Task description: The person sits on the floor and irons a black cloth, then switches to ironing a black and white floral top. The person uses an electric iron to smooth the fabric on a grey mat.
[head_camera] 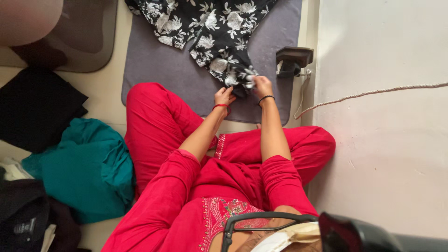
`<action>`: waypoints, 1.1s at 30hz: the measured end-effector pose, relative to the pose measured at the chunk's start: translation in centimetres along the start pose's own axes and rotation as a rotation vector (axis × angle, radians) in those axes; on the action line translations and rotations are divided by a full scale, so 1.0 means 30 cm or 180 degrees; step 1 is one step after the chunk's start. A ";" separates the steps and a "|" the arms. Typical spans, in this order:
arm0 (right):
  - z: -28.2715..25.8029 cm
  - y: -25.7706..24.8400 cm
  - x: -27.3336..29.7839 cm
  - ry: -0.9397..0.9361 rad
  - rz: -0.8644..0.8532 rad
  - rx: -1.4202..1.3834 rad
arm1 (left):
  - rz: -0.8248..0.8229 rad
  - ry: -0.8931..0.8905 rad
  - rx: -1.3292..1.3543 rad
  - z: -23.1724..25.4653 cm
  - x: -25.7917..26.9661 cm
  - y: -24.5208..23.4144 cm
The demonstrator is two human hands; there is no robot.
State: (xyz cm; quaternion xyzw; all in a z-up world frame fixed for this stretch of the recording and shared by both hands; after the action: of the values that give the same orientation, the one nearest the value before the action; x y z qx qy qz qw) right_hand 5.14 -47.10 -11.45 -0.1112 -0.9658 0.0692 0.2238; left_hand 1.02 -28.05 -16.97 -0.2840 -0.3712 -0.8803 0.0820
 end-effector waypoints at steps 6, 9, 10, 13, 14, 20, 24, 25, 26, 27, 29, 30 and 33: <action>0.004 -0.095 0.009 0.0177 0.1172 0.0669 | 0.0237 -0.0026 -0.0270 -0.087 0.064 -0.053; 0.019 -0.145 0.043 0.0412 0.1647 0.2184 | 0.0412 -0.0089 -0.0631 -0.126 0.092 -0.060; 0.023 -0.155 0.051 0.0437 0.1743 0.2322 | 0.0478 -0.0106 -0.0773 -0.130 0.106 -0.061; 0.050 -0.187 0.057 0.0462 0.1893 0.2242 | 0.0461 -0.0103 -0.1035 -0.119 0.153 -0.045; 0.060 -0.200 0.058 0.0494 0.1949 0.2152 | 0.0563 0.0122 -0.1441 -0.095 0.175 -0.039; 0.029 -0.233 0.095 0.0639 0.1461 0.2489 | 0.0354 0.2424 -0.3669 0.082 0.404 0.091; 0.046 -0.197 0.125 0.0348 0.1012 0.3148 | -0.0727 0.3036 -0.4282 0.053 0.458 0.177; 0.050 -0.189 0.131 0.0201 0.1143 0.3185 | -0.0892 0.3152 -0.4490 0.037 0.459 0.193; 0.054 -0.177 0.139 0.0055 0.1274 0.3220 | -0.0861 0.3169 -0.4576 0.030 0.452 0.189; 0.053 -0.170 0.146 -0.0091 0.1400 0.3254 | -0.0826 0.3182 -0.4664 0.020 0.444 0.181; 0.048 -0.163 0.163 -0.0085 0.1471 0.3094 | -0.0825 0.3231 -0.4639 0.001 0.429 0.160; 0.041 -0.161 0.175 -0.0083 0.1504 0.3018 | -0.0860 0.3267 -0.4525 -0.002 0.424 0.148; 0.007 -0.157 0.199 -0.0321 0.1535 0.2828 | -0.0937 0.3277 -0.4267 0.006 0.416 0.124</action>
State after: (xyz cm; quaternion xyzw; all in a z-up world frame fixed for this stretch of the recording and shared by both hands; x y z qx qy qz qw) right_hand -1.04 -50.19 -8.28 -0.2216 -0.7996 0.5283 0.1802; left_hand -7.90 -29.74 -7.62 0.2136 0.2779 -0.9346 -0.0600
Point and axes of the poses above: each hand's wrist, its own x-axis away from the middle knuckle, its own y-axis out of the palm, z = x × y, the point moved 5 cm from there along -x, towards the middle knuckle, and after that the axes turned 8 degrees about x, right-handed, at the moved point
